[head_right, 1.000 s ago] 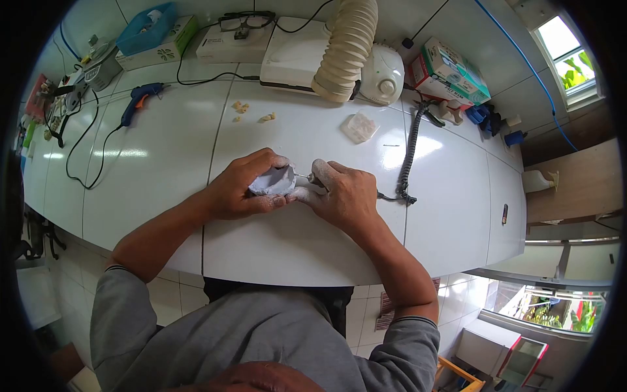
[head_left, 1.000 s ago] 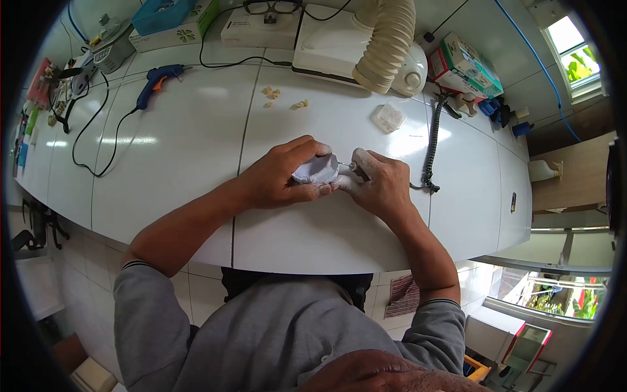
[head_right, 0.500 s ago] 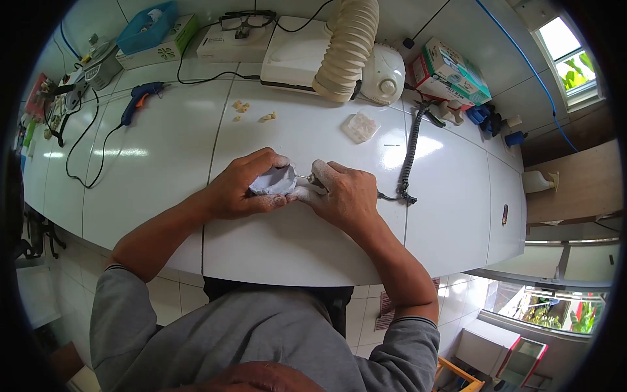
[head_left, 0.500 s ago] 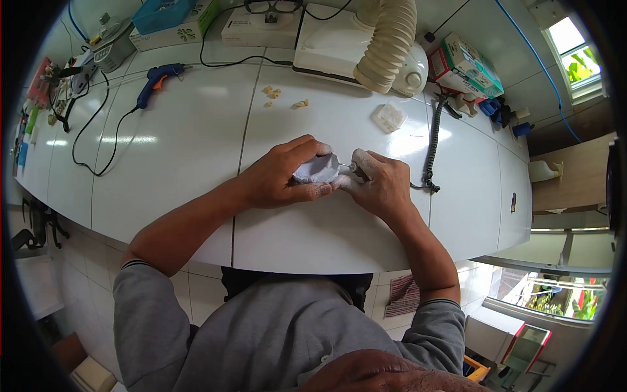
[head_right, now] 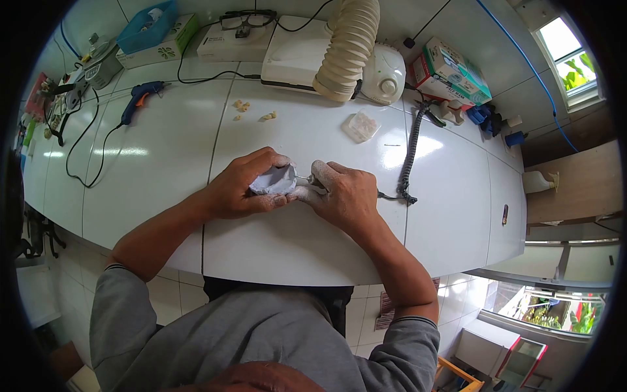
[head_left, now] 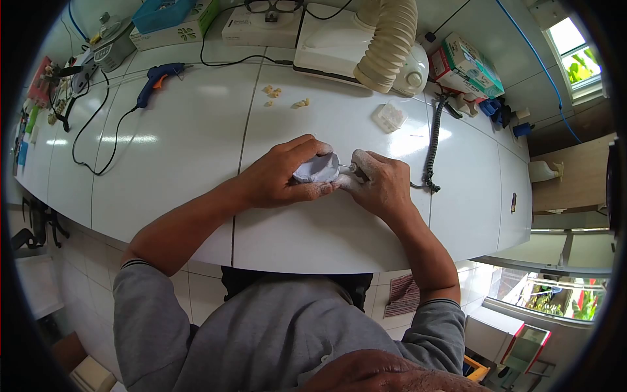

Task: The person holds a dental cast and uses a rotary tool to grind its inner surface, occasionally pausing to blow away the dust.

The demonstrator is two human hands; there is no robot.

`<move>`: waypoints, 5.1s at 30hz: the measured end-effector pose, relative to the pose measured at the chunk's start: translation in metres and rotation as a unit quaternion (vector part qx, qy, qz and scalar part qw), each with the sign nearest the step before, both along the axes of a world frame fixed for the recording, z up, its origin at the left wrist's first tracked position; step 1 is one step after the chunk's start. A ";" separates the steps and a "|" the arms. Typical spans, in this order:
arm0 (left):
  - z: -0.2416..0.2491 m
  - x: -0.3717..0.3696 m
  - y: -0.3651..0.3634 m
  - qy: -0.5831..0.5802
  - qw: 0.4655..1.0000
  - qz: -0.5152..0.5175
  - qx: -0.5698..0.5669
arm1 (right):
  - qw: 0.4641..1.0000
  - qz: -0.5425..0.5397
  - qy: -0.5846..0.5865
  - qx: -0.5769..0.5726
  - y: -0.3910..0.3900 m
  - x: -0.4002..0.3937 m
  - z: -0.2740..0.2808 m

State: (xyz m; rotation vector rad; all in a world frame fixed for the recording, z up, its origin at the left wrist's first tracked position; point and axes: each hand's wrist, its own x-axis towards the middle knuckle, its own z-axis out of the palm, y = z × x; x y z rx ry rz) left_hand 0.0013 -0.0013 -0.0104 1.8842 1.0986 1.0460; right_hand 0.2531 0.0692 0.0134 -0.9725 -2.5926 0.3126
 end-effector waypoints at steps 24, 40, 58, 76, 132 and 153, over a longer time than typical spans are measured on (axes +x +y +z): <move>0.003 0.000 -0.002 0.000 1.000 0.001 -0.017 | 1.000 0.005 0.005 -0.005 0.000 0.001 0.000; 0.000 -0.002 0.000 0.008 1.000 -0.013 -0.015 | 1.000 -0.012 0.004 0.007 0.001 0.001 0.000; 0.002 0.000 -0.001 0.008 1.000 -0.001 -0.006 | 1.000 0.005 0.007 0.008 0.001 0.001 0.000; -0.005 -0.001 0.001 0.003 1.000 -0.003 0.018 | 1.000 0.004 0.005 0.010 0.000 0.001 -0.002; 0.000 0.000 -0.001 0.005 1.000 0.000 0.000 | 1.000 -0.003 0.007 -0.002 0.000 0.001 0.001; -0.001 0.000 0.000 0.007 1.000 -0.004 0.002 | 1.000 -0.003 -0.006 0.002 0.001 0.001 0.000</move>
